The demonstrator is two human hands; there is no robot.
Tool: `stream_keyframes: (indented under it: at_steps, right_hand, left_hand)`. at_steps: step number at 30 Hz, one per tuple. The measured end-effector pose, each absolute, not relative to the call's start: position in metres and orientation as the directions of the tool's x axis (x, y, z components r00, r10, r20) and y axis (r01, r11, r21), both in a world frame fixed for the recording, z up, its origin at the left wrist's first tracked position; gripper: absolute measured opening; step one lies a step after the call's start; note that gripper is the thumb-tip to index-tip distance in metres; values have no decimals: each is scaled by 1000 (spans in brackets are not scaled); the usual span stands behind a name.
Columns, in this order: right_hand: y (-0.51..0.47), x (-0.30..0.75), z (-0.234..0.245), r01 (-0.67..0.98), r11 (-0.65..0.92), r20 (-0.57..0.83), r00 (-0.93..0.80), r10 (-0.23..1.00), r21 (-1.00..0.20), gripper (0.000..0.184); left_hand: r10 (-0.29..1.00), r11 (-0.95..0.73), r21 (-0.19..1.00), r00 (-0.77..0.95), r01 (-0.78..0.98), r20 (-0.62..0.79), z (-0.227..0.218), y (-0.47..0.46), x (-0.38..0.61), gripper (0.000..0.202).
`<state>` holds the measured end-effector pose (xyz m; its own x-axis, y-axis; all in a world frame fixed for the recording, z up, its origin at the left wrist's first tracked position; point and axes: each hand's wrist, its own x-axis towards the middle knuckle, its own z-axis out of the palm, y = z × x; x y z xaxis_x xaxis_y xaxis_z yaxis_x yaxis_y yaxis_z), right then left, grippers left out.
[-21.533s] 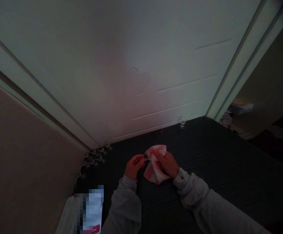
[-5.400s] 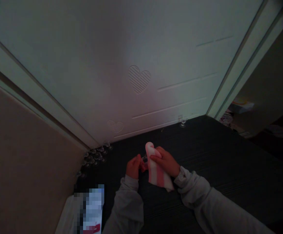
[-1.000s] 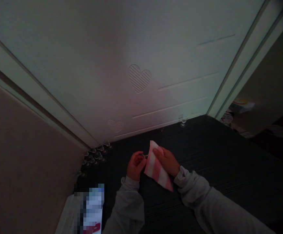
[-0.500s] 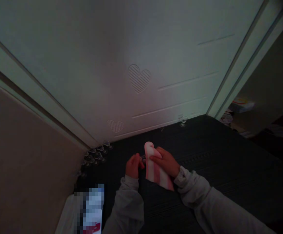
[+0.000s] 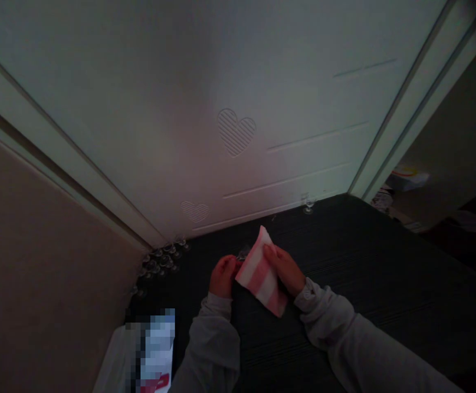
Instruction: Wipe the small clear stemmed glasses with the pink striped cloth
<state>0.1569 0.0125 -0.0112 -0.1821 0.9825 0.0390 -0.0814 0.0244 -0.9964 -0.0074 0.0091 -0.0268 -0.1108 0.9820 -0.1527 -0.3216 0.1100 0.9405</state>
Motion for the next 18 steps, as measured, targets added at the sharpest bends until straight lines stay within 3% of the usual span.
stream_keyframes:
  at_steps: [7, 18]
  right_hand:
    - [11, 156, -10, -185, -39, 19, -301, 953, -982, 39]
    - [10, 153, -13, -273, -65, 41, -367, 929, -960, 32]
  left_hand:
    - [980, 124, 899, -92, -421, -179, -22, 9, -11, 44]
    - [988, 138, 954, 99, -268, -115, -24, 1, 5, 33]
